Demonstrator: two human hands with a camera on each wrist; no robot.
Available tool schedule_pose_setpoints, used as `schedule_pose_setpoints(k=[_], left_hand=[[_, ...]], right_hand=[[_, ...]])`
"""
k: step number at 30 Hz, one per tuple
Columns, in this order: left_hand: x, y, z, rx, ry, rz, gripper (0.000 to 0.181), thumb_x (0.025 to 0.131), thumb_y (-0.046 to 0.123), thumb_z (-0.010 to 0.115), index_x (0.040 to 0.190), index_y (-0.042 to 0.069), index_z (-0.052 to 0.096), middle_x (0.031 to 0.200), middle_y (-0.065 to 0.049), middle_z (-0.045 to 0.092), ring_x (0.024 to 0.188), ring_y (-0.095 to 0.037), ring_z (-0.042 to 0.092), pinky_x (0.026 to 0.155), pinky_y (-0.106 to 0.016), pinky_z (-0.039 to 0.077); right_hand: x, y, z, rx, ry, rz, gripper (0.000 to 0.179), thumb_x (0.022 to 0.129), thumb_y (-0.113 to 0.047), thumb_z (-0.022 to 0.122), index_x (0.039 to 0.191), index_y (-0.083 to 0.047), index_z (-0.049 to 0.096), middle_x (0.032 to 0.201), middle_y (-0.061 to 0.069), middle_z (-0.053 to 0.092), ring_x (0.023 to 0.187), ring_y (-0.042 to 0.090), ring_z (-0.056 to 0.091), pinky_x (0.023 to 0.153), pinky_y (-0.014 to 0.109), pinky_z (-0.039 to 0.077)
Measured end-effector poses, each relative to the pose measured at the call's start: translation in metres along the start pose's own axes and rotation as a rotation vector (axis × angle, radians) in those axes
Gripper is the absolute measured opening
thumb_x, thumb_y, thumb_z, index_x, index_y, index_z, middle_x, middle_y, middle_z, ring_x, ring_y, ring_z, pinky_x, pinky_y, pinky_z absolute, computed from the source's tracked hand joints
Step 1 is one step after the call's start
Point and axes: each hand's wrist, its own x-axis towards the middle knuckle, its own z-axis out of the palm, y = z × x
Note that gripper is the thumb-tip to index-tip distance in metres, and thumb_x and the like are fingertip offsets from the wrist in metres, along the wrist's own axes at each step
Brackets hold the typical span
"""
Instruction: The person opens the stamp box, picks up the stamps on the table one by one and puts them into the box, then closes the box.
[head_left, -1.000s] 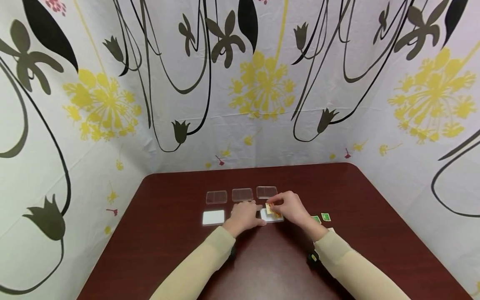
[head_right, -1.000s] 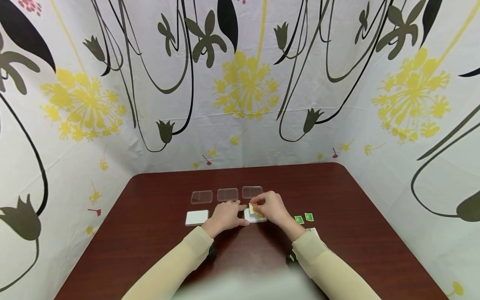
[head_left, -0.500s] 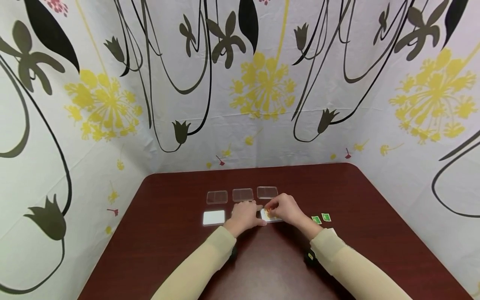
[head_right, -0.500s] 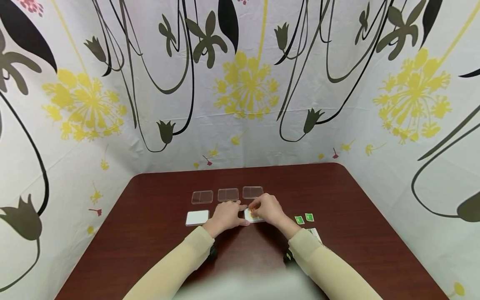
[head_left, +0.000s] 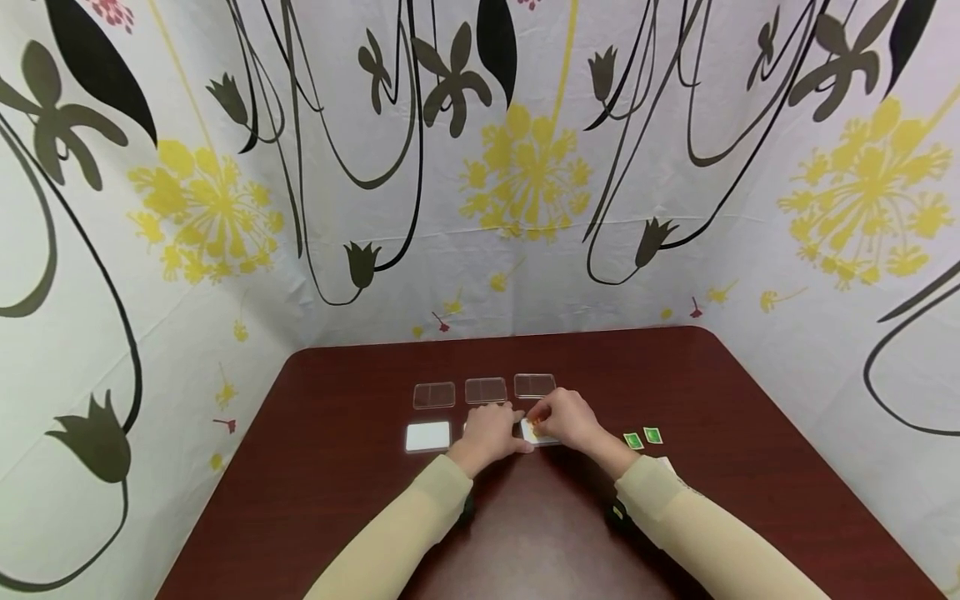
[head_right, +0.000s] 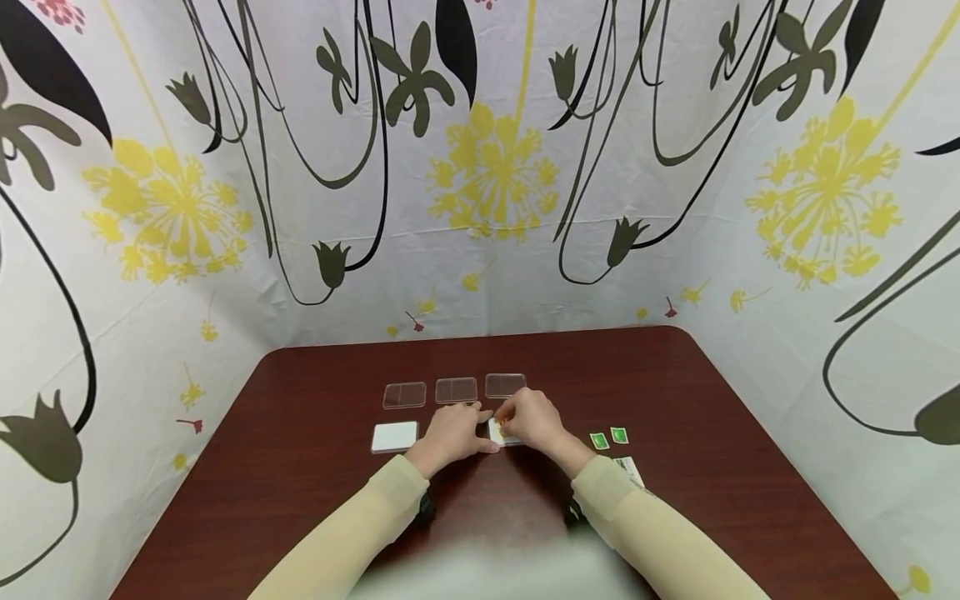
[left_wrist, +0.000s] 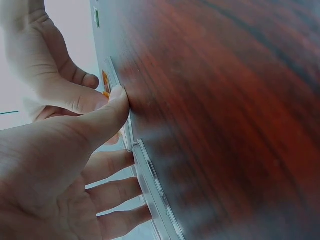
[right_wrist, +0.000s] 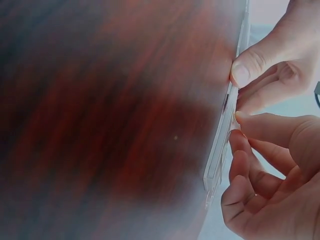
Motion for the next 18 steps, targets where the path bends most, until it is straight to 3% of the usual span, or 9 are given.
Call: schedule_pose_setpoints(k=[11,18], left_hand=[[-0.0004,-0.0005,-0.0001,0.011,0.005,-0.004,0.069,0.082,0.067,0.072,0.138,0.027,0.065,0.128,-0.005,0.066,0.105,-0.027,0.065,0.081,-0.048,0.051],[-0.0014,-0.0014,0.0001,0.008,0.005,0.002,0.07,0.082,0.066,0.071,0.139,0.027,0.064,0.132,-0.007,0.064,0.105,-0.028,0.065,0.083,-0.049,0.05]], right_hand=[[-0.0009,-0.0043,-0.0003,-0.042,-0.015,0.036,0.015,0.073,-0.005,0.084,0.085,-0.015,0.082,0.077,-0.006,0.072,0.066,0.008,0.059,0.058,0.032,0.05],[-0.0017,-0.0018,-0.0023,-0.02,-0.029,0.064,0.019,0.075,-0.005,0.083,0.089,-0.019,0.083,0.086,-0.006,0.074,0.073,0.009,0.062,0.059,0.031,0.05]])
